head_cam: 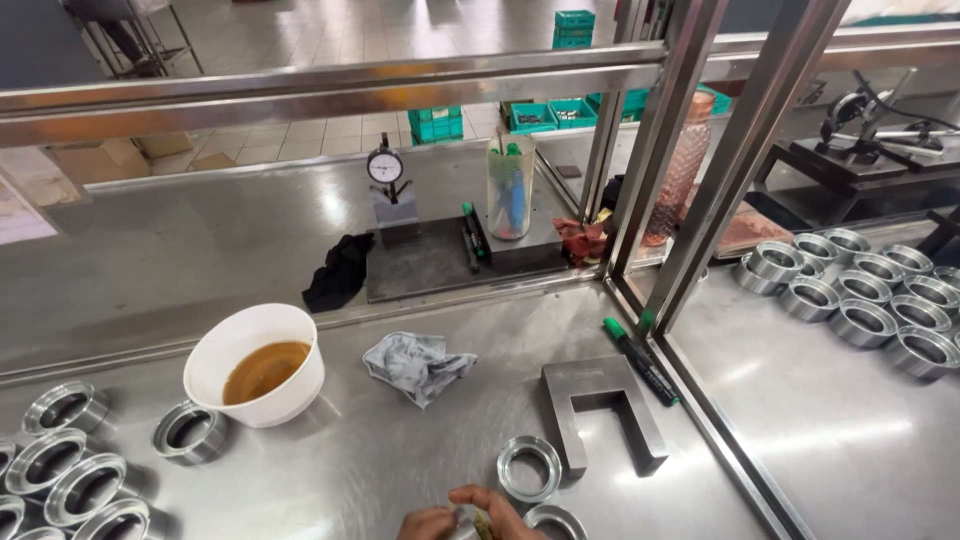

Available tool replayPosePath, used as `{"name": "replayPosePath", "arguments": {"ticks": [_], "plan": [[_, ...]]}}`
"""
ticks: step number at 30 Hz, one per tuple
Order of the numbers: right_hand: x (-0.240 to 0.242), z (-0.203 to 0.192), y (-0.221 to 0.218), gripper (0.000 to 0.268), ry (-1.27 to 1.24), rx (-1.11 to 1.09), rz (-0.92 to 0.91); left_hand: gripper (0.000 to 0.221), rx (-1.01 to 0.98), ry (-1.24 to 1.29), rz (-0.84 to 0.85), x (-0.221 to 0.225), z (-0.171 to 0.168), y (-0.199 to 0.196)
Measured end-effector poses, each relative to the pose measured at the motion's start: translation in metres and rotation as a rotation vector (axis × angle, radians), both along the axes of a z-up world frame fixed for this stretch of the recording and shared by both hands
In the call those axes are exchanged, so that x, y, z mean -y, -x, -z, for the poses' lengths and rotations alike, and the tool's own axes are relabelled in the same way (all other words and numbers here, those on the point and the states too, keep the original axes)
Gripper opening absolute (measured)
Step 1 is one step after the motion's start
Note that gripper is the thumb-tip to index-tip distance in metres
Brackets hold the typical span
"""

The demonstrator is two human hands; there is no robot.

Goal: Checking, marking, and organizing metal ring components on a workbench.

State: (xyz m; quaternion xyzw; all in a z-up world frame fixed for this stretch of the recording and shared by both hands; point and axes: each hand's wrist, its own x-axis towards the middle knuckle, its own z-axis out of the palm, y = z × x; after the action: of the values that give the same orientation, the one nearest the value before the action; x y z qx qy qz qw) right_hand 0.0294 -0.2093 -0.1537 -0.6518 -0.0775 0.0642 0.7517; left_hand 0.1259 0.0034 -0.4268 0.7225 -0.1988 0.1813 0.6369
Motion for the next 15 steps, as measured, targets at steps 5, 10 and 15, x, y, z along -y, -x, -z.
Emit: {"name": "replayPosePath", "arguments": {"ticks": [5,10,15], "plan": [[0.041,-0.050,0.001,0.044,0.440,0.247,0.044,0.027,0.368,-0.485,-0.224,-0.041,-0.179,0.033],[0.046,-0.167,0.013,0.043,0.392,-0.153,0.091,0.031,-0.062,-1.077,-0.441,-0.124,-0.192,0.025],[0.053,-0.164,0.014,0.041,0.323,-0.244,0.112,0.041,-0.623,-0.703,-0.057,-0.056,-0.150,0.015]]}}
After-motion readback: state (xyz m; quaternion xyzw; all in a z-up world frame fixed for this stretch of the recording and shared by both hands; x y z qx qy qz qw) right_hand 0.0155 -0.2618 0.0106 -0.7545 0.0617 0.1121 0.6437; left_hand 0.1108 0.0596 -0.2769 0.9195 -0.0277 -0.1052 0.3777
